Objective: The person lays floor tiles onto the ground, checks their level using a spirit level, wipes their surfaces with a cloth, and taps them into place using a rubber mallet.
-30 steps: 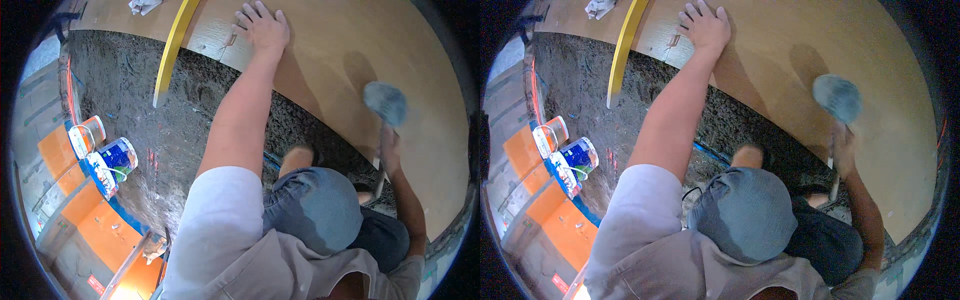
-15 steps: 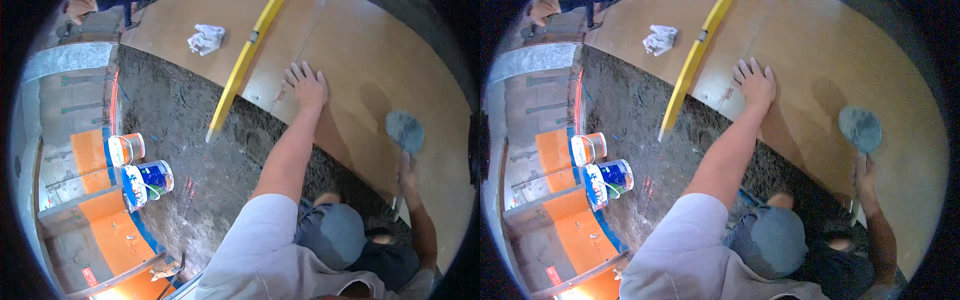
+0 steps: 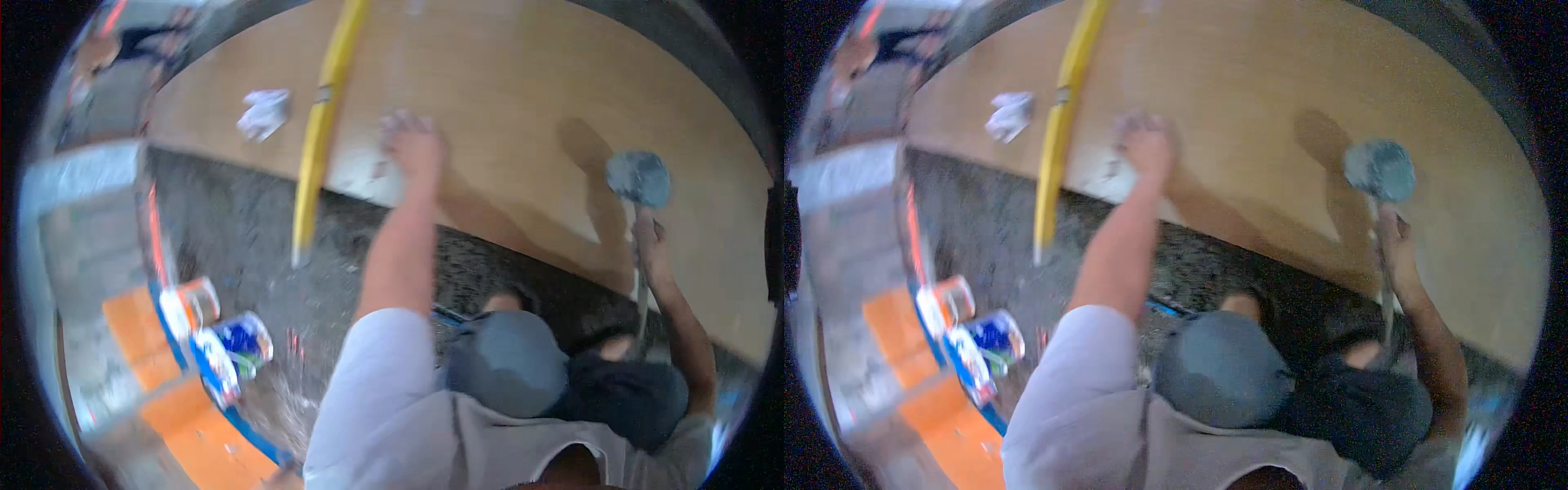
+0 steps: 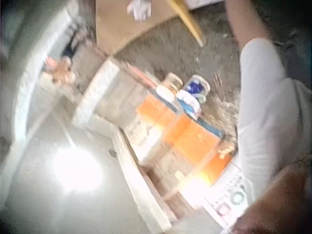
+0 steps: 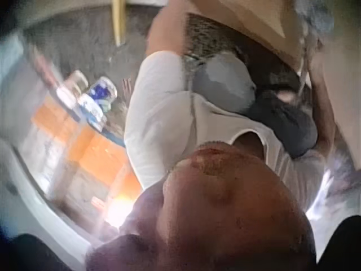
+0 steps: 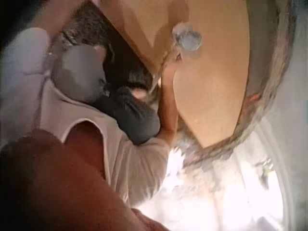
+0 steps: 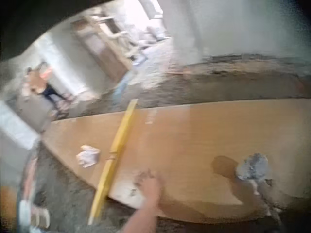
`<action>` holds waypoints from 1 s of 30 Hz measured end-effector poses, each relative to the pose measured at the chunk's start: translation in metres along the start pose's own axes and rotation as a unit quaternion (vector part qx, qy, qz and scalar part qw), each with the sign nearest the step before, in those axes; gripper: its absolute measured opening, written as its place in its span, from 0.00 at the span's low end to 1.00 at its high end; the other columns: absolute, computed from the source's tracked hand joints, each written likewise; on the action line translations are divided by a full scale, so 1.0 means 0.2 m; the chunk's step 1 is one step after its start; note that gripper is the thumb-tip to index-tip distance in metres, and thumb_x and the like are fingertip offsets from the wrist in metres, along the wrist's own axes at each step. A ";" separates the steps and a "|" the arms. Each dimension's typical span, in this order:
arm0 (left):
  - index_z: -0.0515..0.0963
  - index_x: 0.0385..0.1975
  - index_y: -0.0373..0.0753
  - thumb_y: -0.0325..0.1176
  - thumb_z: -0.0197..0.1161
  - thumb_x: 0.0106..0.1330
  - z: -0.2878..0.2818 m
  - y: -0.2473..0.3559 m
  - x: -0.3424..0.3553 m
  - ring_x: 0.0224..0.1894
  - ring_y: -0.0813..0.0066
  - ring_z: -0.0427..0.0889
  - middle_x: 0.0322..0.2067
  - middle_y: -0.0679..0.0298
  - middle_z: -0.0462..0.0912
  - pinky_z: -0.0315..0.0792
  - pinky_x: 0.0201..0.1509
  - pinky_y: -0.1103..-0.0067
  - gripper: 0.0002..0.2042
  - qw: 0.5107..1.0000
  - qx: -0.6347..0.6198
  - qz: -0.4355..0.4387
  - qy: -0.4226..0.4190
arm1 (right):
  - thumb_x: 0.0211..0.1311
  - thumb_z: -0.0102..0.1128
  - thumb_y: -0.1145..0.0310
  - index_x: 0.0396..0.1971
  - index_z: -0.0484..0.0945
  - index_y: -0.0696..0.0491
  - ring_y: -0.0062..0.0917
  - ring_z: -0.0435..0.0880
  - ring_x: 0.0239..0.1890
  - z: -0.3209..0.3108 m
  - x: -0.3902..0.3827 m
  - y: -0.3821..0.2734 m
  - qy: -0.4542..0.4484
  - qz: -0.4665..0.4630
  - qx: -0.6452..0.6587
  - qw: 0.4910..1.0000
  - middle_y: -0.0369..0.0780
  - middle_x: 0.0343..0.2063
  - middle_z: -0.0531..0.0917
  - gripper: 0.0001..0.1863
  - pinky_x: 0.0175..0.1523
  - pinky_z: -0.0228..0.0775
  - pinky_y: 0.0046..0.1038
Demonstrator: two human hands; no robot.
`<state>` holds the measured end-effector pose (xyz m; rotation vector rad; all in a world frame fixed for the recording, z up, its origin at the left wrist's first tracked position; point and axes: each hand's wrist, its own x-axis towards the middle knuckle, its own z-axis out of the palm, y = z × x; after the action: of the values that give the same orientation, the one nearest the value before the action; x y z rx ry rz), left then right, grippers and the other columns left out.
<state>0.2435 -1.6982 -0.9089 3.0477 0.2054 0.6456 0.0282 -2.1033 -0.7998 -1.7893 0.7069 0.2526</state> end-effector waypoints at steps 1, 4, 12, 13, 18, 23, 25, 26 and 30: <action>0.68 0.54 0.38 0.42 0.46 0.65 0.00 -0.05 0.01 0.61 0.48 0.59 0.57 0.51 0.66 0.51 0.60 0.49 0.21 0.989 0.068 0.052 -0.124 | 0.66 0.44 0.48 0.32 0.71 0.51 0.13 0.64 0.16 -0.04 -0.05 0.03 0.016 0.011 -0.022 1.000 0.29 0.18 0.69 0.20 0.18 0.57 0.19; 0.72 0.49 0.39 0.41 0.48 0.65 -0.07 -0.08 0.04 0.56 0.57 0.67 0.51 0.56 0.72 0.58 0.59 0.59 0.17 0.965 0.178 0.123 -0.147 | 0.66 0.45 0.50 0.33 0.75 0.54 0.19 0.72 0.23 -0.09 -0.17 0.15 0.029 0.118 -0.003 0.993 0.34 0.22 0.75 0.20 0.27 0.66 0.25; 0.62 0.59 0.34 0.40 0.52 0.63 -0.27 0.82 -0.24 0.63 0.51 0.59 0.61 0.48 0.61 0.48 0.66 0.55 0.25 0.879 -0.267 0.309 -0.247 | 0.64 0.44 0.43 0.26 0.74 0.55 0.17 0.65 0.10 -0.20 -0.14 0.19 -0.009 0.028 0.220 0.975 0.33 0.12 0.69 0.27 0.13 0.56 0.23; 0.60 0.60 0.33 0.40 0.51 0.64 -0.29 0.91 -0.37 0.64 0.48 0.56 0.62 0.47 0.58 0.45 0.67 0.53 0.27 0.846 -0.161 0.481 -0.164 | 0.64 0.44 0.43 0.26 0.74 0.55 0.17 0.65 0.10 -0.23 -0.15 0.17 -0.008 0.067 0.212 0.975 0.33 0.12 0.69 0.27 0.13 0.56 0.23; 0.56 0.63 0.34 0.42 0.48 0.67 -0.46 1.12 -0.57 0.66 0.46 0.52 0.65 0.47 0.53 0.44 0.68 0.55 0.28 0.780 -0.161 0.574 -0.191 | 0.65 0.39 0.41 0.22 0.76 0.59 0.27 0.75 0.15 -0.49 -0.18 0.20 0.250 0.099 0.250 0.930 0.40 0.12 0.74 0.33 0.21 0.68 0.32; 0.55 0.64 0.35 0.45 0.45 0.69 -0.52 1.15 -0.57 0.67 0.45 0.50 0.65 0.48 0.52 0.44 0.68 0.57 0.28 0.781 -0.182 0.570 -0.177 | 0.64 0.41 0.42 0.25 0.74 0.60 0.24 0.72 0.14 -0.72 -0.16 0.39 0.270 0.125 0.262 0.918 0.38 0.13 0.72 0.32 0.18 0.64 0.29; 0.55 0.64 0.36 0.47 0.43 0.69 -0.47 1.15 -0.57 0.67 0.45 0.50 0.66 0.49 0.52 0.44 0.68 0.56 0.28 0.789 -0.162 0.567 -0.173 | 0.64 0.43 0.42 0.29 0.73 0.59 0.21 0.68 0.11 -0.77 -0.18 0.44 0.294 0.128 0.287 0.903 0.35 0.12 0.69 0.30 0.14 0.60 0.26; 0.55 0.64 0.36 0.47 0.43 0.69 -0.45 1.14 -0.58 0.67 0.45 0.50 0.66 0.49 0.52 0.44 0.68 0.56 0.28 0.782 -0.155 0.576 -0.184 | 0.64 0.43 0.42 0.28 0.72 0.58 0.21 0.68 0.11 -0.80 -0.19 0.46 0.323 0.104 0.287 0.896 0.35 0.12 0.69 0.29 0.15 0.60 0.26; 0.53 0.64 0.34 0.49 0.39 0.70 -0.39 1.13 -0.58 0.67 0.44 0.48 0.65 0.48 0.52 0.43 0.68 0.56 0.29 0.772 -0.162 0.595 -0.154 | 0.65 0.42 0.43 0.25 0.71 0.57 0.21 0.69 0.12 -0.95 -0.25 0.51 0.297 0.187 0.297 0.888 0.35 0.12 0.69 0.28 0.16 0.61 0.27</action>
<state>0.1349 -1.9372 -0.8728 2.5031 -1.7181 0.0788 -0.1040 -2.2799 -0.7917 -1.1134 1.4003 -0.2628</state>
